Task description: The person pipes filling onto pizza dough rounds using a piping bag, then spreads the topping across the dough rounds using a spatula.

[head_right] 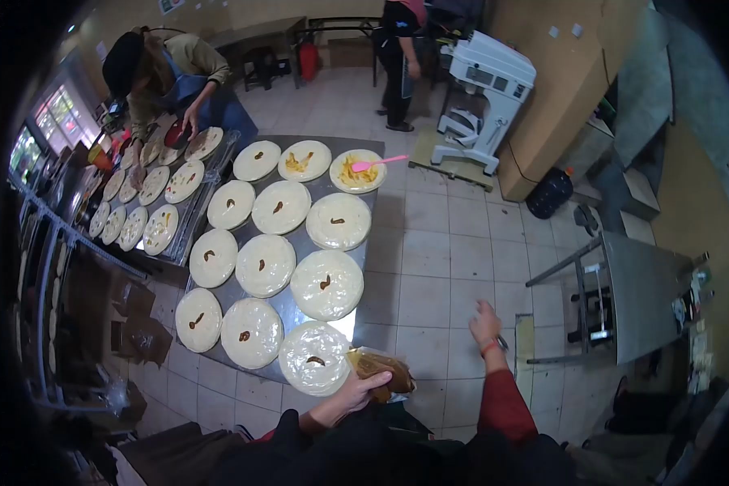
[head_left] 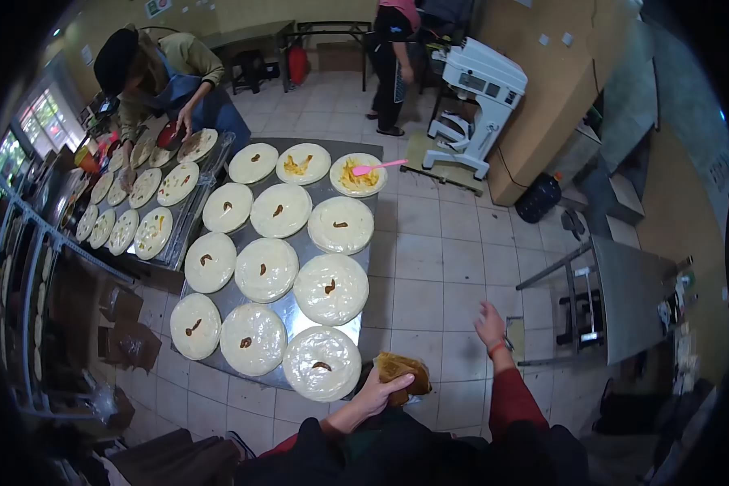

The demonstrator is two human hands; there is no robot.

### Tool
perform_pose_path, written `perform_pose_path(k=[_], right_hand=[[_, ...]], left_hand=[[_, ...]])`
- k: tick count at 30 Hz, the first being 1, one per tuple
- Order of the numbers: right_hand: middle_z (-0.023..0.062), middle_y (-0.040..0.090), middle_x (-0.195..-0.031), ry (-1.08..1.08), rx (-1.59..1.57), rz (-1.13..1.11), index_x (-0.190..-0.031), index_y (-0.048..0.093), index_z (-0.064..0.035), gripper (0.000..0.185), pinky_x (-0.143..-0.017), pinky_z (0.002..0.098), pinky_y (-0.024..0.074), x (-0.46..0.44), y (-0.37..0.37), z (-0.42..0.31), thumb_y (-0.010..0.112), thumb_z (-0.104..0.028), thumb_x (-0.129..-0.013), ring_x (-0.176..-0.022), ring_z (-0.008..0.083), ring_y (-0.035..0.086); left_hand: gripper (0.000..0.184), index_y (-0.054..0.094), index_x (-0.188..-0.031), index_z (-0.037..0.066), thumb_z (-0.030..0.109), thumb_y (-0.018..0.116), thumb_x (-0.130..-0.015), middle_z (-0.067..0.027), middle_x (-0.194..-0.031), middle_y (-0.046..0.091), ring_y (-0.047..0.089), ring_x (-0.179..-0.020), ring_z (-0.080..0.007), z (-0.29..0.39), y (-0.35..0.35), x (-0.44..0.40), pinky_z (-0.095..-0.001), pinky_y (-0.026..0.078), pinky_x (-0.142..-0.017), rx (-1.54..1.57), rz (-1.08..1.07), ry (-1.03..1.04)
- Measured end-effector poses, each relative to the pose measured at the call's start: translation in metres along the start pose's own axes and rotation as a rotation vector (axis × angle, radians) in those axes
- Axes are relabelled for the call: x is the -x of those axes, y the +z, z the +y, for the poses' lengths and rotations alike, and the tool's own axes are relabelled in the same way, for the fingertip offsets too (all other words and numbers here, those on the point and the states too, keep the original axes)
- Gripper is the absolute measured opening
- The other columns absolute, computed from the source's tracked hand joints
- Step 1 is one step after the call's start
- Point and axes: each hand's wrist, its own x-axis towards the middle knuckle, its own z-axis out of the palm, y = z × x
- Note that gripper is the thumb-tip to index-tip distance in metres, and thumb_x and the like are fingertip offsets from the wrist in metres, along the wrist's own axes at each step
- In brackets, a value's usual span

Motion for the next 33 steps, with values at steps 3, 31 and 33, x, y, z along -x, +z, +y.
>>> perform_pose_path(k=[3,31,33], right_hand=[[0.0135,0.053,-0.099,-0.344,0.026,-0.102,-0.101,0.053,-0.0072,0.034,-0.080,0.0349,0.0420,-0.080,0.011,-0.079,0.054,-0.010,-0.067,-0.094,0.0284,0.051],[0.0177,0.056,-0.087,-0.690,0.227,-0.677,-0.100,0.044,-0.0088,0.028,-0.068,0.0437,0.0437,-0.508,0.132,-0.232,0.050,-0.009,-0.072,-0.077,0.0371,0.055],[0.0162,0.057,-0.083,-0.830,0.183,-0.662,-0.099,0.043,-0.0102,0.025,-0.066,0.0431,0.0438,-0.495,0.122,-0.239,0.050,-0.013,-0.076,-0.076,0.0358,0.055]], left_hand=[[0.037,0.046,-0.105,0.000,0.011,0.064,-0.075,-0.0068,-0.098,0.054,0.052,-0.090,-0.0136,0.007,0.008,-0.023,-0.0282,0.042,-0.080,0.038,0.059,0.044],[0.031,0.047,-0.100,0.001,0.009,0.061,-0.074,-0.0093,-0.096,0.056,0.053,-0.090,-0.0163,0.171,0.002,-0.295,-0.0281,0.042,-0.080,0.255,0.809,0.659],[0.029,0.047,-0.100,0.001,0.007,0.060,-0.074,-0.0096,-0.096,0.056,0.053,-0.090,-0.0170,0.179,0.007,-0.303,-0.0287,0.042,-0.081,0.306,0.884,0.779]])
